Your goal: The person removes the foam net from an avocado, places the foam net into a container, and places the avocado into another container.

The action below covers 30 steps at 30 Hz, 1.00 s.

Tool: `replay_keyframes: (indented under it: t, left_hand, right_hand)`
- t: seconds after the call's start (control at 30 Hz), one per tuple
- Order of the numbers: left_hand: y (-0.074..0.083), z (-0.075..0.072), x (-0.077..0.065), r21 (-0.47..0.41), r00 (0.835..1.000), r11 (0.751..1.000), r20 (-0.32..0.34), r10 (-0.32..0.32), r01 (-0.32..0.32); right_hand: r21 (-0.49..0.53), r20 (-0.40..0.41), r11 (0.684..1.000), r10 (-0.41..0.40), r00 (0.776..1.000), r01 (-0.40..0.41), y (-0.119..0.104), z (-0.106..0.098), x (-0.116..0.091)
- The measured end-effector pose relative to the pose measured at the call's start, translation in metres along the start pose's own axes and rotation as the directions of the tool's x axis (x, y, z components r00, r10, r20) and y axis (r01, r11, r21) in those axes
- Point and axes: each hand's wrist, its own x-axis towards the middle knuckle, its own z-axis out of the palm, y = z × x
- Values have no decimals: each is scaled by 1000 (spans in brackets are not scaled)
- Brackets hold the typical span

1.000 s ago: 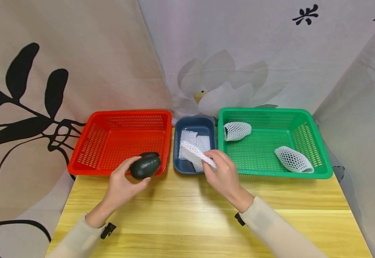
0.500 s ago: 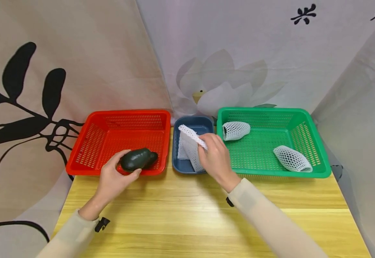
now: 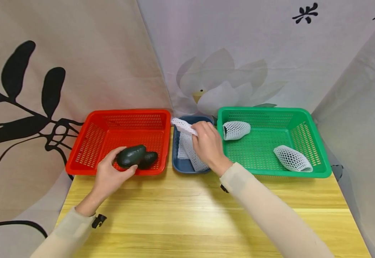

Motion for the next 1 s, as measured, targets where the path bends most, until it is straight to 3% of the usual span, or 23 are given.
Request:
replay_keyframes:
  t: [0.33,0.57,0.8,0.9,1.0]
  left_hand:
    - [-4,-4,1,14,1000,1000,0,-20,20]
    - [-9,-5,3,13,999,999,1,-33,33]
    - [-12,-5,4,11,998,998,14,-66,66]
    - [-12,-5,4,11,997,997,18,-73,73]
    - [-12,-5,4,11,997,997,17,-77,77]
  right_hand:
    - [-26,175,999,-32,984,37,24,10,23]
    - [-73,245,997,37,969,-20,43,20,36]
    - [-44,296,997,75,952,-65,51,32,43]
    - [-77,351,993,113,930,-91,51,35,46]
    - [-148,437,983,160,885,-105,52,38,48]
